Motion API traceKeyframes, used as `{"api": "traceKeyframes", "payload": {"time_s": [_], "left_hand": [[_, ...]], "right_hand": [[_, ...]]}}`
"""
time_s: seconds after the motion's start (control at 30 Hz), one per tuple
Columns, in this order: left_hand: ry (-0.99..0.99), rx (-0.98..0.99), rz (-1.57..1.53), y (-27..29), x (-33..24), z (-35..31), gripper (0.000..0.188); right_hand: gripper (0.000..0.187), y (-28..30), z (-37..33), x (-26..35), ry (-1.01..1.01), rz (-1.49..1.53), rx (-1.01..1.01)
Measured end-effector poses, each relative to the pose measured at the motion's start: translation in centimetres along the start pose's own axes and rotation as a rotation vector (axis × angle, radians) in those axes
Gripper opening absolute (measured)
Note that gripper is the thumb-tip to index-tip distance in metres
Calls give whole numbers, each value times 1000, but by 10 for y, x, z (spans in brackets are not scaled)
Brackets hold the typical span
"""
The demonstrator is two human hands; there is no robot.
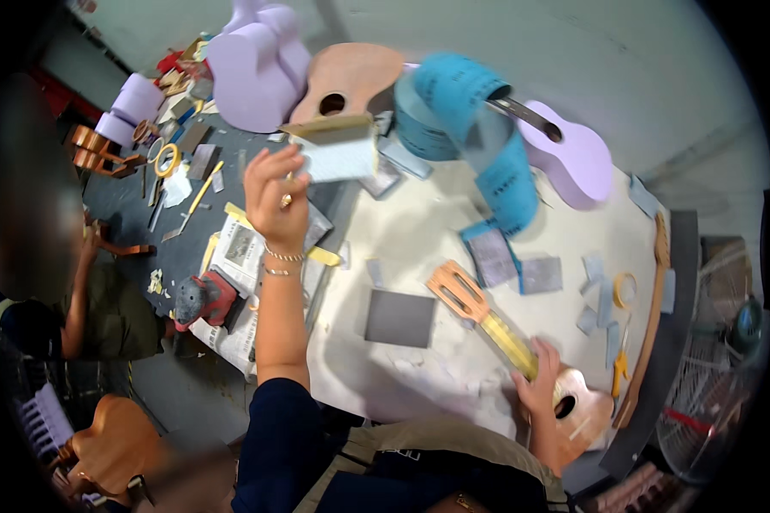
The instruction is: The person sands the body and neck of a wooden guitar using sandpaper. The person repeatedly picks up unfinished guitar bodies from a rack, sands them on a workbench, and returns them to the rack.
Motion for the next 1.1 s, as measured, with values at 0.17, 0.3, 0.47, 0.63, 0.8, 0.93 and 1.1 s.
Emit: {"api": "traceKeyframes", "payload": {"time_s": [0.17,0.3,0.47,0.63,0.8,0.93,1.1], "left_hand": [[32,225,-353,-70,-141,-10,21],[60,302,-517,-91,-243,-37,20],[299,437,-550,-97,-328,-59,16],[514,446,-592,-109,-377,-96,42],[319,489,-322,-116,-464,-97,38],[146,394,-319,-104,-512,-121,31],[544,209,-623,-92,-526,-138,34]], "right_hand": [[50,55,53,40,-69,664,-89],[39,87,62,37,-241,942,-48],[31,85,12,-14,-383,1510,88],[38,107,-43,-52,-404,1426,115],[41,125,-95,-91,-389,1473,208],[38,129,-122,-118,-345,1481,274],[42,150,-146,-113,-182,1440,315]]}}
Point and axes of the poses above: each hand's wrist, its own z-axis towards the middle knuckle, its own y-axis out of the back of the hand, x = y × z, the point moved 10 cm from there along z, towards the middle knuckle, and after that the axes turned 14 degrees about -z, right-handed, at the moved point
